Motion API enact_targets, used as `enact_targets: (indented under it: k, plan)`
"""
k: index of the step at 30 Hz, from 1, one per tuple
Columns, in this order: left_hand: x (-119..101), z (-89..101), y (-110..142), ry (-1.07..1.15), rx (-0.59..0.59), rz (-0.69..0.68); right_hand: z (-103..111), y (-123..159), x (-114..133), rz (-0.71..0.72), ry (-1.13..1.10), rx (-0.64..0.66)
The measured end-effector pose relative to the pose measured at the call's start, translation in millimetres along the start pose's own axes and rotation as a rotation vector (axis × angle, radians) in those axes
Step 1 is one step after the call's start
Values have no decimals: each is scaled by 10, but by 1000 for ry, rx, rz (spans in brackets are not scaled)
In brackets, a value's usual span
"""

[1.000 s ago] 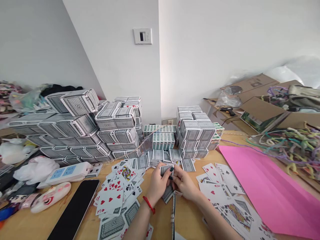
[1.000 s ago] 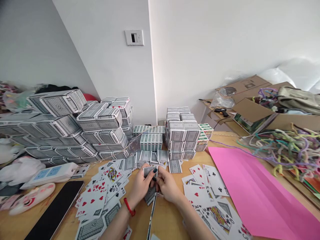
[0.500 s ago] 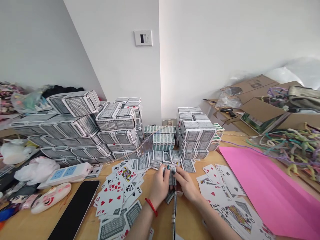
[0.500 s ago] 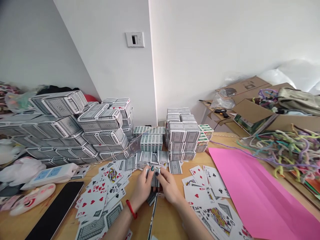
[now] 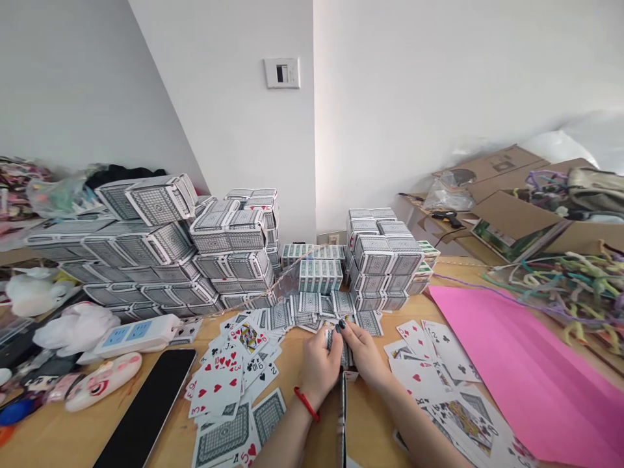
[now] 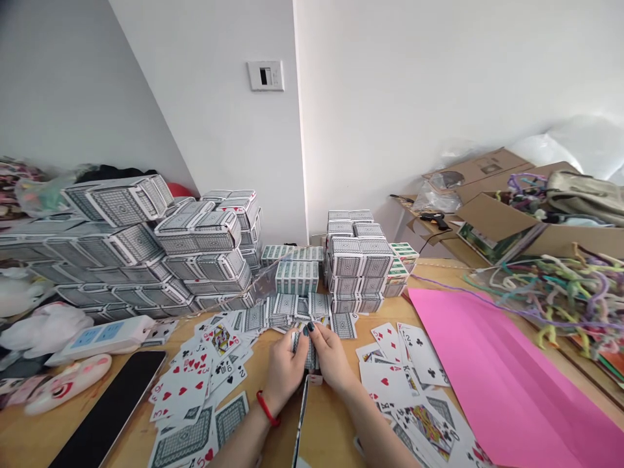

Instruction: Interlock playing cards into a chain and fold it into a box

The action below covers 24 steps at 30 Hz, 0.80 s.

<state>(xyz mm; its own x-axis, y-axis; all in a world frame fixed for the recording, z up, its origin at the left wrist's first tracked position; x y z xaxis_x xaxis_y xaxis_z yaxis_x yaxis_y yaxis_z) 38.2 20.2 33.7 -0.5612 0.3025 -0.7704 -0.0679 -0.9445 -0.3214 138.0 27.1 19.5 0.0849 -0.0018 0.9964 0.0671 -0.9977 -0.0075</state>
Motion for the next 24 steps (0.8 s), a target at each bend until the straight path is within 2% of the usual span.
enact_targets:
  k: [5,10,17,20,24]
  plan:
    - [-69,-19,31,-105,-11,-81,17,-2,-39,-45,-92,5]
    - [-55,-23,55,-207,-31,-161,22,-21,-65,-23,-49,-35]
    - [-16,-66,66,-292,-56,-203,25,-26,-20,22,64,-85]
    - [2,-57,58,-287,-31,-175,51,-27,-41,15,79,-110]
    - [38,-1,29,-128,87,-80,134,-34,-84,6,26,-211]
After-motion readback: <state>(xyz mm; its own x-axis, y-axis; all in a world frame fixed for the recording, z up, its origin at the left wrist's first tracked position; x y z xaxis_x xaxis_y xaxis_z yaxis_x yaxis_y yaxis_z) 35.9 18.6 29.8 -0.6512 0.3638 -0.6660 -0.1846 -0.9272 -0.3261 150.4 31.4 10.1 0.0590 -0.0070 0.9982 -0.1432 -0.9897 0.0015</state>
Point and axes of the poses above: each hand's wrist, its own y-axis away from the middle knuckle, its own z-axis out of the back of the hand, x = y × z, the point moved 5 cm from there along -y, towards the middle knuckle, and after that the axes turned 3 degrees about -y, right-handed, at the moved point
